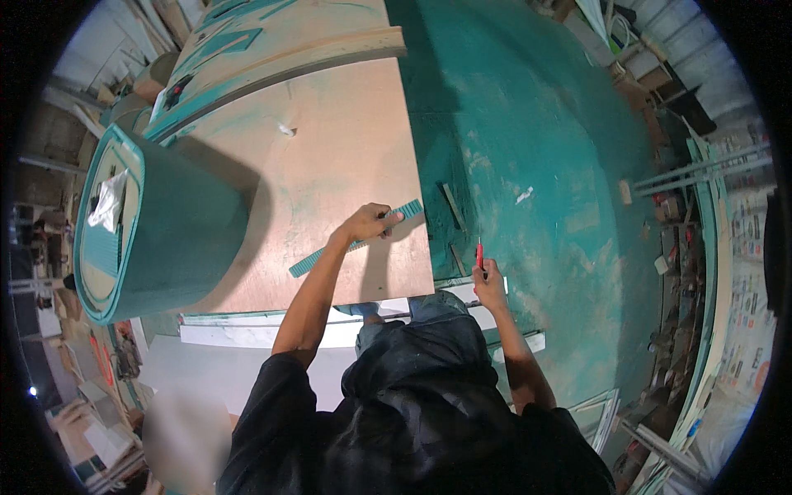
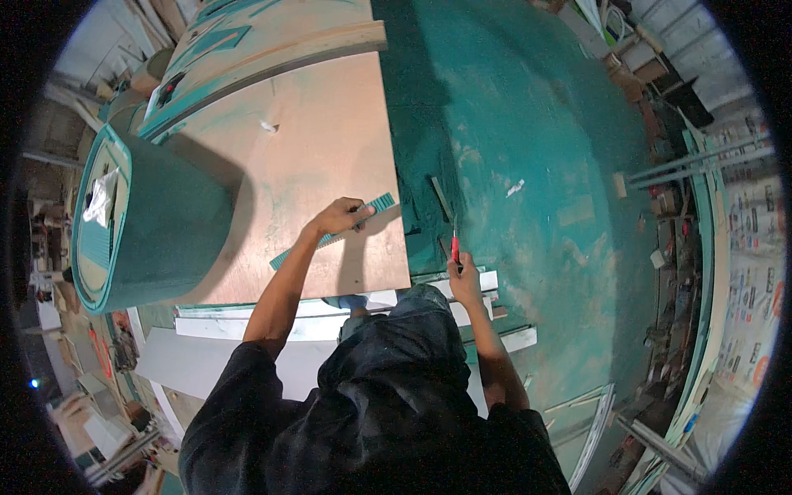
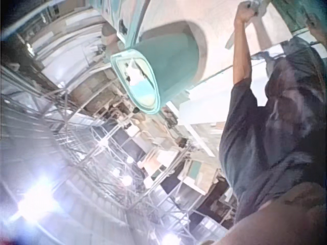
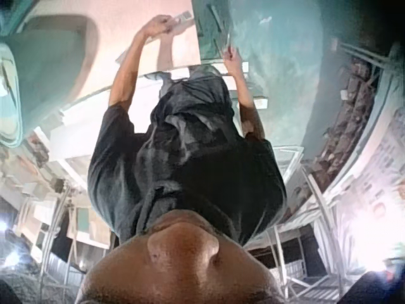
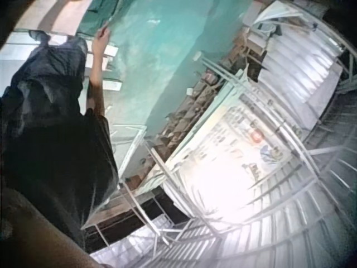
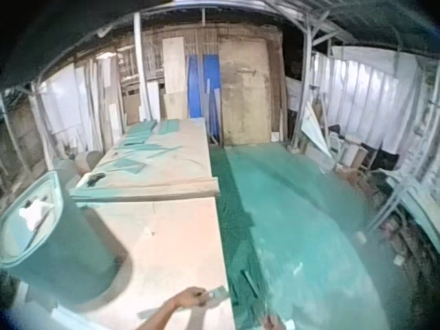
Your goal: The person attaches a green textured strip around the edge of a teardrop-shaped frame by hand, using a red-handled tool to trim the strip.
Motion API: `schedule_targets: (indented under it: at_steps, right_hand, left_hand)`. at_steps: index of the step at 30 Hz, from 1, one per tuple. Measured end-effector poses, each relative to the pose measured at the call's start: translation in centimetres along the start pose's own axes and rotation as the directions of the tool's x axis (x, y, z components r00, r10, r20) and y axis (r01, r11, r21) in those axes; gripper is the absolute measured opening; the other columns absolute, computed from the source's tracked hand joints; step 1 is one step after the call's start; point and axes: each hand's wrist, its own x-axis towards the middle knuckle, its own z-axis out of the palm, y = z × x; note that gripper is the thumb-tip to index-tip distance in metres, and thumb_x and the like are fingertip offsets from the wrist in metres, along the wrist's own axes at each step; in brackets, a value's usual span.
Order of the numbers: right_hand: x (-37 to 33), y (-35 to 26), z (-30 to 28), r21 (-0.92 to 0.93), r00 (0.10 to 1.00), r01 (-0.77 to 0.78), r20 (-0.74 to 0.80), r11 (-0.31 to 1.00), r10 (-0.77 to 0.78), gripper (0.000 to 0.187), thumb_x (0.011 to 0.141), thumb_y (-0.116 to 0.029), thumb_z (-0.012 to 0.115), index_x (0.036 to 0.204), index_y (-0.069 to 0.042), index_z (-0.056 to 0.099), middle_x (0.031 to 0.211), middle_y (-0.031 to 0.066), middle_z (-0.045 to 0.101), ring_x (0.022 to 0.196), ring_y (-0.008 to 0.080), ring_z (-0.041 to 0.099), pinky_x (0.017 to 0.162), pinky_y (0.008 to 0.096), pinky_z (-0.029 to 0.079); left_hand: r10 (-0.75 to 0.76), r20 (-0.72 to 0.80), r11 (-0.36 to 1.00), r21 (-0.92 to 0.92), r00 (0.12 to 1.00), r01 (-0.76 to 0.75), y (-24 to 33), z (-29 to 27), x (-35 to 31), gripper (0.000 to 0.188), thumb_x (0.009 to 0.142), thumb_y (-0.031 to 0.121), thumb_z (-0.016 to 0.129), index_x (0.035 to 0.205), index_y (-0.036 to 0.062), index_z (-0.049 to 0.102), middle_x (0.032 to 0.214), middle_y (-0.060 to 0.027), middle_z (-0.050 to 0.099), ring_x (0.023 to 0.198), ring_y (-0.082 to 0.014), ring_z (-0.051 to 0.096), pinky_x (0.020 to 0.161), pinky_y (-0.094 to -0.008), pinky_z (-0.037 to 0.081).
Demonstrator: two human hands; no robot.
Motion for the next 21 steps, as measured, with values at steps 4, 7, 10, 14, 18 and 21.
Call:
schedule_targets:
  at_steps: [4, 7, 10, 14, 18, 21]
  right_hand:
    - [-3.5, -0.3, 0.1, 0.271, 0.983, -0.177, 0.092, 0.946, 0.158, 0.021, 0.103, -0.012, 0.057, 0.120, 0.000, 0.052, 0.090, 0.0112, 0.068, 0.077, 0.0174, 0.072, 0.062, 0.0322, 0.057]
    - [-4.1, -4.9, -0.9, 0.332, 0.871, -0.467, 0.332, 0.819, 0.362, 0.025, 0.103, -0.019, 0.055, 0.121, -0.002, 0.050, 0.091, 0.0203, 0.068, 0.072, 0.0275, 0.074, 0.057, 0.0396, 0.057]
    - [-4.3, -7.7, 0.7, 0.250, 0.953, -0.293, 0.155, 0.923, 0.261, 0.029, 0.107, -0.026, 0.048, 0.124, -0.003, 0.050, 0.096, 0.0290, 0.068, 0.082, 0.0446, 0.070, 0.072, 0.0524, 0.055]
    - [-3.3, -11.2, 0.8, 0.125, 0.903, -0.380, 0.266, 0.917, 0.338, 0.042, 0.111, -0.040, 0.043, 0.125, 0.000, 0.048, 0.104, 0.0376, 0.065, 0.101, 0.0592, 0.061, 0.085, 0.0608, 0.048]
    - [-3.2, -12.2, 2.6, 0.085, 0.902, -0.390, 0.236, 0.917, 0.361, 0.041, 0.112, -0.039, 0.039, 0.126, -0.001, 0.044, 0.106, 0.0376, 0.065, 0.101, 0.0588, 0.061, 0.084, 0.0632, 0.047]
    - [-3.1, -12.4, 2.9, 0.089, 0.902, -0.389, 0.239, 0.917, 0.360, 0.037, 0.112, -0.035, 0.038, 0.127, -0.002, 0.044, 0.107, 0.0383, 0.065, 0.101, 0.0594, 0.061, 0.083, 0.0636, 0.047]
  left_hand:
    - [0.051, -0.130, 0.972, 0.233, 0.990, -0.019, -2.8, 5.0, 2.4, 0.068, 0.095, 0.065, 0.063, 0.098, -0.0016, 0.073, 0.086, -0.0210, 0.072, 0.080, -0.0330, 0.071, 0.075, -0.0450, 0.054]
    - [0.154, -0.283, 0.953, 0.296, 0.947, -0.066, -4.5, 8.0, 2.2, 0.057, 0.097, 0.059, 0.064, 0.108, 0.0026, 0.071, 0.087, -0.0211, 0.071, 0.082, -0.0378, 0.071, 0.077, -0.0471, 0.054]
    - [0.212, -0.312, 0.917, 0.392, 0.926, -0.078, -4.2, 9.0, 2.0, 0.048, 0.098, 0.051, 0.065, 0.116, 0.0070, 0.068, 0.092, -0.0195, 0.071, 0.087, -0.0400, 0.069, 0.079, -0.0498, 0.054]
    - [0.419, -0.274, 0.734, 0.664, 0.866, -0.146, -3.4, 9.6, 1.2, 0.034, 0.095, 0.037, 0.072, 0.114, 0.0096, 0.066, 0.103, -0.0150, 0.068, 0.099, -0.0381, 0.065, 0.083, -0.0520, 0.052]
    - [0.340, -0.344, 0.825, 0.556, 0.876, -0.102, -2.2, 10.0, 0.9, 0.034, 0.094, 0.036, 0.072, 0.116, 0.0113, 0.066, 0.117, -0.0116, 0.066, 0.104, -0.0380, 0.060, 0.086, -0.0533, 0.049]
    - [0.353, -0.345, 0.827, 0.549, 0.870, -0.118, -2.1, 11.1, 1.3, 0.032, 0.093, 0.032, 0.072, 0.118, 0.0126, 0.065, 0.116, -0.0104, 0.064, 0.102, -0.0374, 0.059, 0.085, -0.0512, 0.048]
